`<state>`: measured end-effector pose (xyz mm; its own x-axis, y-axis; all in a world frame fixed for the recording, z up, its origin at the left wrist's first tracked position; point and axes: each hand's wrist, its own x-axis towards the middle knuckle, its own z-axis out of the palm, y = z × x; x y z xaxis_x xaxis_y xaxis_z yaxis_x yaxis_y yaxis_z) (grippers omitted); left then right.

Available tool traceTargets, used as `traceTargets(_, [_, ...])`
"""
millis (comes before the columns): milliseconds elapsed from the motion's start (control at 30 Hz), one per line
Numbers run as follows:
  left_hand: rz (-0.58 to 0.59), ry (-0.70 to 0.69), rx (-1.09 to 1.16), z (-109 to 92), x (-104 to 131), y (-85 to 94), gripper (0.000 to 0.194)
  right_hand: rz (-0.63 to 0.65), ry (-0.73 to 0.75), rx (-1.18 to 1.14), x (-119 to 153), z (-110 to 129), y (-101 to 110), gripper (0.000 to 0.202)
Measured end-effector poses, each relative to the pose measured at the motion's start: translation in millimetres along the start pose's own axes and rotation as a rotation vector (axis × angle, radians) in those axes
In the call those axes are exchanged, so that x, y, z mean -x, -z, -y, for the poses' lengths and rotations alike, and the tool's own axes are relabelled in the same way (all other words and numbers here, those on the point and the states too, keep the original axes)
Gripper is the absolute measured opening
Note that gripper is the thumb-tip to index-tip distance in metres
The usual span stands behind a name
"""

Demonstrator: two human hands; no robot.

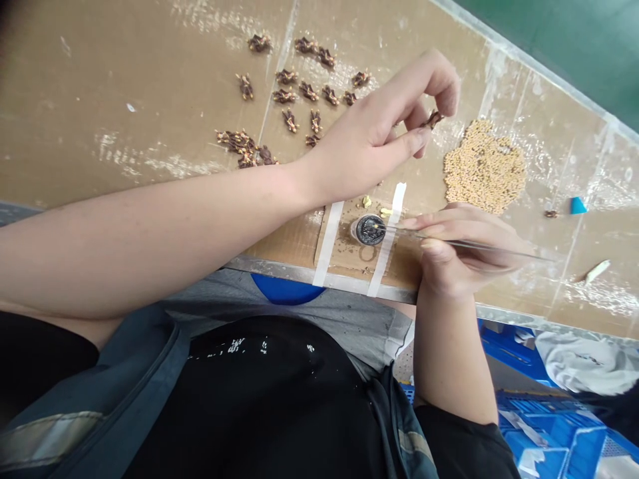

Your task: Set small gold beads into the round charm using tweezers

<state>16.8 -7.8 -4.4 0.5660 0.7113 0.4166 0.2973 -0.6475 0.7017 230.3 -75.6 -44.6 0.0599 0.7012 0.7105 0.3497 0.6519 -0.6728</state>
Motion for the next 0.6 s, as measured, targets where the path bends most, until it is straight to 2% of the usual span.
traceTargets(100, [-0.021, 0.071, 0.198, 6.4, -0.6, -6.3, 0.054, -0.186, 0.19, -0.128, -1.2, -8.2, -1.7, 0.025])
traceTargets(167, [-0.001, 0.114, 0.297, 10.7, -0.5, -11.6, 0.039, -0.29, 0.094, -0.138, -3.1, -12.3, -0.8, 0.016])
traceTargets(267, [0.059, 0.139, 0.375, 14.6, 0.3, -17.4, 0.037, -0.405, -0.043, -0.086, -4.6, -15.1, 0.6, 0.023])
traceTargets(333, [0.096, 0.151, 0.376, 14.7, 1.4, -18.4, 0.038, -0.414, -0.08, -0.012, -3.6, -15.4, 0.3, 0.026])
traceTargets(467, [0.11, 0.169, 0.332, 12.0, 3.8, -15.8, 0.037, -0.339, -0.097, 0.191, 0.8, -16.7, -0.2, 0.026])
traceTargets(600, [0.117, 0.179, 0.292, 11.7, 4.7, -15.3, 0.039, -0.309, -0.11, 0.211, 2.6, -18.4, 1.2, 0.027])
